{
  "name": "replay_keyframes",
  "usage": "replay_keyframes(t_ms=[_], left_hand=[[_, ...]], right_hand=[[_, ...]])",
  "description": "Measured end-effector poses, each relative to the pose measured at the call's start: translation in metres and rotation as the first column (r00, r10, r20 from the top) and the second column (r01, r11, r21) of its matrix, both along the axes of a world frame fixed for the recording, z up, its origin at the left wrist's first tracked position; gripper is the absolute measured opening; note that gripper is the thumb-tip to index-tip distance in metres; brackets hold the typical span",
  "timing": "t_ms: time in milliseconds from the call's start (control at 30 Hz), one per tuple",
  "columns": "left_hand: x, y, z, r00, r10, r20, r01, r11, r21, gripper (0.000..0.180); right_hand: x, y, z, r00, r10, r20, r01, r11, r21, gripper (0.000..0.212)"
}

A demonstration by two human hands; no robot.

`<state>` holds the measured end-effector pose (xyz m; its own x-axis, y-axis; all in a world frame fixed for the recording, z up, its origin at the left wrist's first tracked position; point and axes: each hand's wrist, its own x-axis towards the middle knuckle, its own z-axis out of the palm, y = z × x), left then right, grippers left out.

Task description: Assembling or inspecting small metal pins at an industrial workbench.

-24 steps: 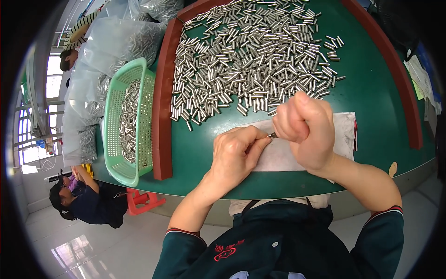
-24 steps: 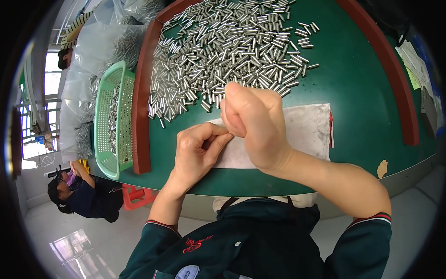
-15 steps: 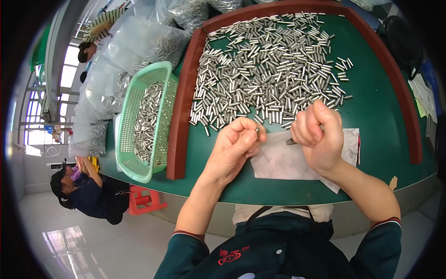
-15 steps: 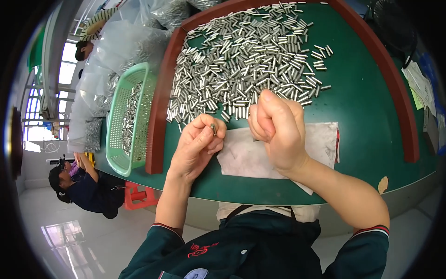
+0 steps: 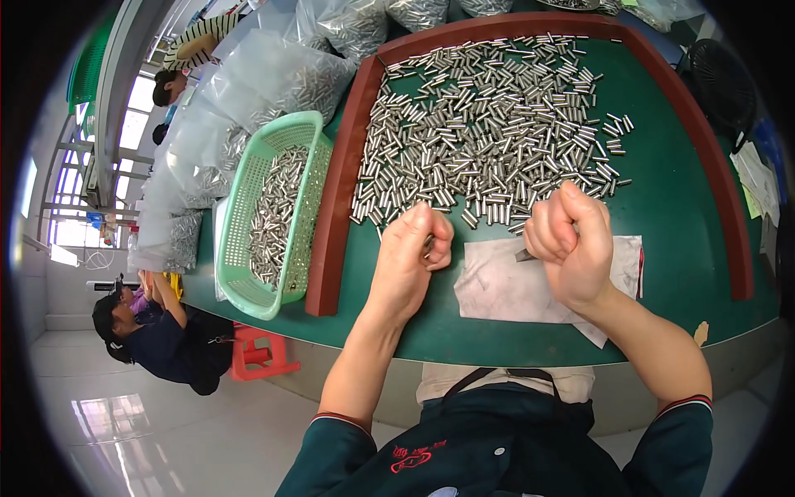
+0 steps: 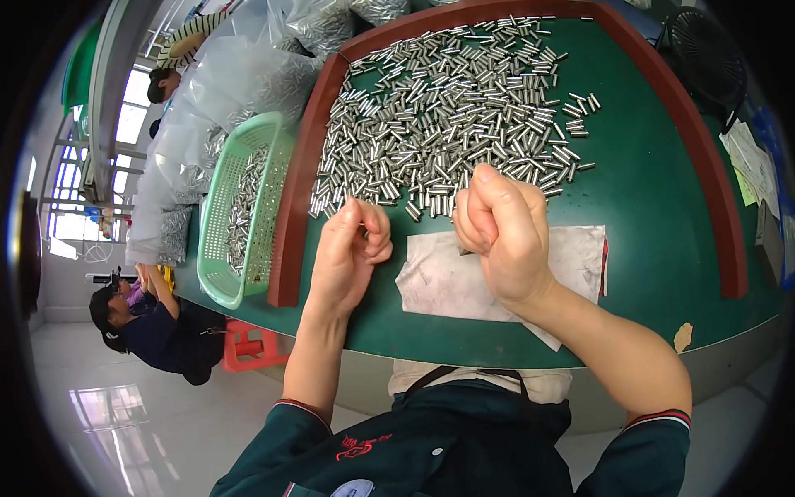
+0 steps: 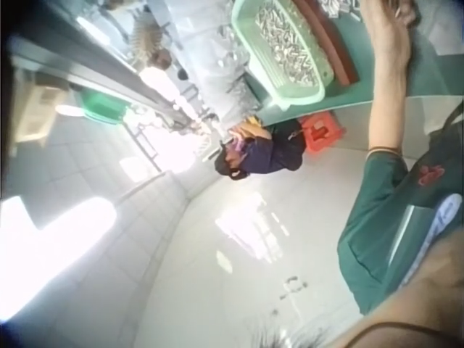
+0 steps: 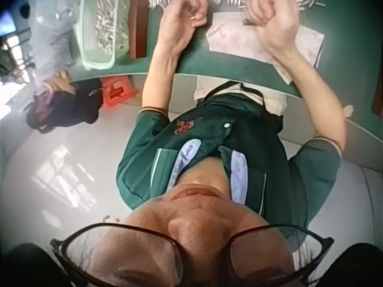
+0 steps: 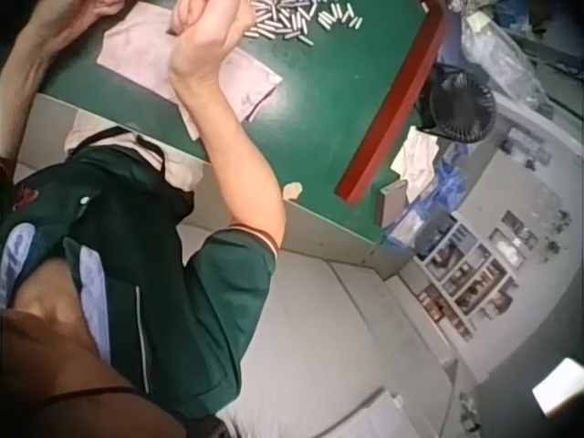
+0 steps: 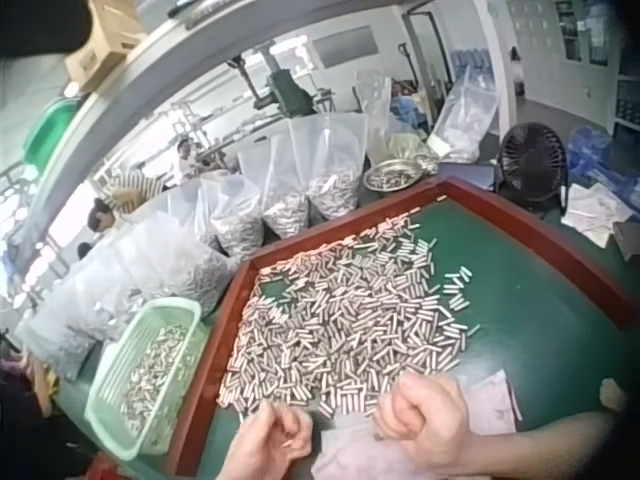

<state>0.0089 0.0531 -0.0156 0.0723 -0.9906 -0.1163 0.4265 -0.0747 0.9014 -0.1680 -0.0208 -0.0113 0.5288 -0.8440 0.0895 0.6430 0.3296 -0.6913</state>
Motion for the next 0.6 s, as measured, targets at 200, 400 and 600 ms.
replay_keyframes(t_ms=[200, 400, 600], left_hand=[[-0.018, -0.003, 0.005, 0.137, 0.239, 0.961, -0.165, 0.962, -0.216, 0.013], [-0.026, -0.011, 0.001, -0.040, 0.244, 0.969, -0.159, 0.956, -0.248, 0.026], [-0.023, -0.008, -0.003, 0.040, 0.219, 0.975, -0.171, 0.963, -0.209, 0.014]], right_hand=[[0.000, 0.000, 0.002, 1.000, -0.008, -0.015, 0.008, 1.000, 0.000, 0.041], [0.000, 0.000, 0.003, 1.000, -0.009, -0.021, 0.010, 1.000, 0.015, 0.041], [0.000, 0.000, 0.003, 0.999, -0.006, -0.042, 0.008, 1.000, 0.027, 0.042]])
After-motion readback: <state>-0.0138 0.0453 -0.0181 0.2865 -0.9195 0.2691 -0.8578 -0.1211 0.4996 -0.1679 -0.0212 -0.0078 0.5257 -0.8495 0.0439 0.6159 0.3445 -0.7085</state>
